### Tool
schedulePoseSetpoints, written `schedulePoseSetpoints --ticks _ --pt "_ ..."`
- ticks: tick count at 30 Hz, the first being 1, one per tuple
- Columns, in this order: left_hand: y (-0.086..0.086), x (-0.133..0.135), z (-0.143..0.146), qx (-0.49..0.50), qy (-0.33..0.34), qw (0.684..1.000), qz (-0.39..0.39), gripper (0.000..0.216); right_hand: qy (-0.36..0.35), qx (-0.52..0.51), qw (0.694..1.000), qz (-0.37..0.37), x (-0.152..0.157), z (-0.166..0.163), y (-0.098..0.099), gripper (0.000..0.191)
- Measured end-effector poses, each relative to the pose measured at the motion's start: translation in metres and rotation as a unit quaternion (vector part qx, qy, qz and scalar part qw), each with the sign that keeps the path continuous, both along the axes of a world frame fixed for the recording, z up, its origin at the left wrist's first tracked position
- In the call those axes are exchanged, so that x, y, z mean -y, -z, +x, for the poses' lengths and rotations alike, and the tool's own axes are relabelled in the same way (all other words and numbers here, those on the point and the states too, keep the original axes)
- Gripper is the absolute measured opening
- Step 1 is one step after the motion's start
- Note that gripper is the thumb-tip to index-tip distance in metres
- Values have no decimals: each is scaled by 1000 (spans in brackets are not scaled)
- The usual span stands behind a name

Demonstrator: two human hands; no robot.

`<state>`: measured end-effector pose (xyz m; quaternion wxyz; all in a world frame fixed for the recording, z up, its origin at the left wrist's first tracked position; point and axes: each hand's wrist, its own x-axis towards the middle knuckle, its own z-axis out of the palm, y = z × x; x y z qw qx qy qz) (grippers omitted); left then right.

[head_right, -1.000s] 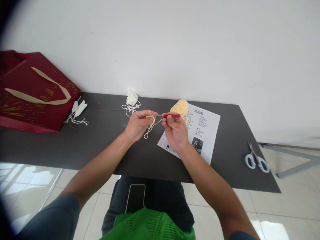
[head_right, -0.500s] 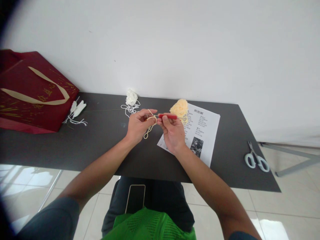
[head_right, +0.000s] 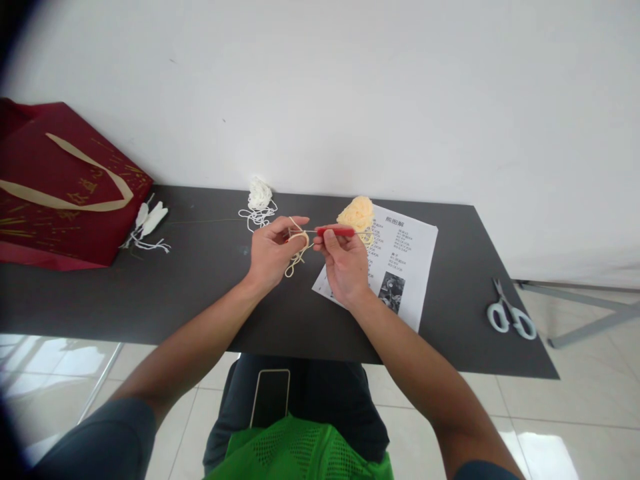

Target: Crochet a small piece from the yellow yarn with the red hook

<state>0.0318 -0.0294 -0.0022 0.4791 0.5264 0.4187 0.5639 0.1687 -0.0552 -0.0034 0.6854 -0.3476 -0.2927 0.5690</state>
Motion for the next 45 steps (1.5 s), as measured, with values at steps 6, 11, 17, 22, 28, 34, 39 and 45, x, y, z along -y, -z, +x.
schedulePoseSetpoints --ticks 6,11,17,22,28,34,39,45 --pt "-2 1 0 24 2 1000 -8 31 -4 -6 1000 12 0 3 3 17" --pt "-4 2 1 96 17 993 -63 30 -5 5 1000 10 0 3 3 16" --pt "-3 1 1 125 13 989 -80 28 36 33 998 47 1 4 0 16" --pt "-4 1 1 119 8 990 -73 28 60 44 992 97 2 5 0 17" --pt "-4 2 0 111 5 992 -64 28 91 101 983 125 3 5 3 19" --pt "-4 2 0 96 -7 994 -44 24 115 145 975 126 7 3 5 16" --pt "-4 4 1 50 -48 998 -13 23 141 191 961 139 13 -1 4 13" --pt "-5 7 1 2 -91 994 57 23 162 222 944 182 18 -4 5 9"
